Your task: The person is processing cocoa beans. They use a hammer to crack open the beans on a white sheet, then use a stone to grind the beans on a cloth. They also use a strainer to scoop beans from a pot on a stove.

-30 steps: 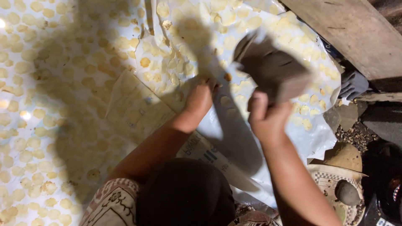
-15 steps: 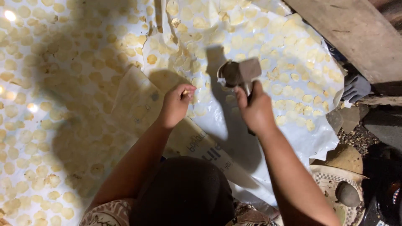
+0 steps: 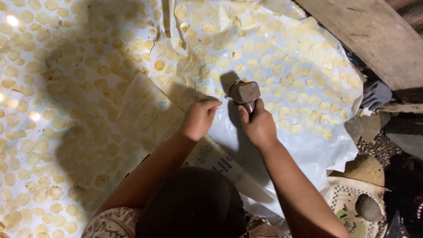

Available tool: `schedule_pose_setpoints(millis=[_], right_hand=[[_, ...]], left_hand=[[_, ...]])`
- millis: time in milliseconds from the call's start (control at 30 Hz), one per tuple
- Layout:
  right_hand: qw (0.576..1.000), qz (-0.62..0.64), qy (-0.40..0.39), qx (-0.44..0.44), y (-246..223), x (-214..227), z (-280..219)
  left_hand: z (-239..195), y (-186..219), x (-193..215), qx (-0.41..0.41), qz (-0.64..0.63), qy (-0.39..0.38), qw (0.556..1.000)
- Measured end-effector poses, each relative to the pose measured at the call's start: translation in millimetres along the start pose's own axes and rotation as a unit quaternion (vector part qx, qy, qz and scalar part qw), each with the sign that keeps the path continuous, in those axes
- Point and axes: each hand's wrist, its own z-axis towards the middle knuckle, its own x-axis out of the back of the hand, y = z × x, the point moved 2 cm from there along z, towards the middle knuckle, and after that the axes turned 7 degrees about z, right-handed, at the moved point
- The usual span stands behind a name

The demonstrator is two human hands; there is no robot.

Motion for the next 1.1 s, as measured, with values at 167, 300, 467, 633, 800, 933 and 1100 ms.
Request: schedule_pose_setpoints(millis=[167,300,467,633,800,933,1100], right_hand=[[0.996,0.078,0.026,0.021,-39.7,45.5,-22.7],[0.954,0.153,0.148,0.210,-35.2,64.9,-54.6],[0.980,0.067,0.100,0.160,5.3,-15.6,-25.4],[0.999,-0.006,-0.046,-0.008,0.9,-12.4,-21.5],[0.994,0.105,0.015,-0.025,26.3,13.6,-64.3],[0.989,0.043,0.117,-0.078,141.2,-15.2,-125.8],[0.946,0.114,0.248,-0.174,200.7,-2.2,-176.6]], left_hand=[[11.7,19.1,-19.4,-0.035,0.054,0.042,0.997],[21.9,13.3,-33.9,-0.039,0.106,0.023,0.993],[16.1,0.0,0.1,0.014,0.057,0.035,0.998],[-6.9,-13.6,57.3,0.037,-0.001,0.145,0.989],[0.7,-20.2,61.7,0.070,-0.163,0.149,0.973],[2.6,-9.7,58.3,-0.007,-0.090,0.161,0.983],[29.1,41.1,-2.3,-0.061,-0.027,0.073,0.995]])
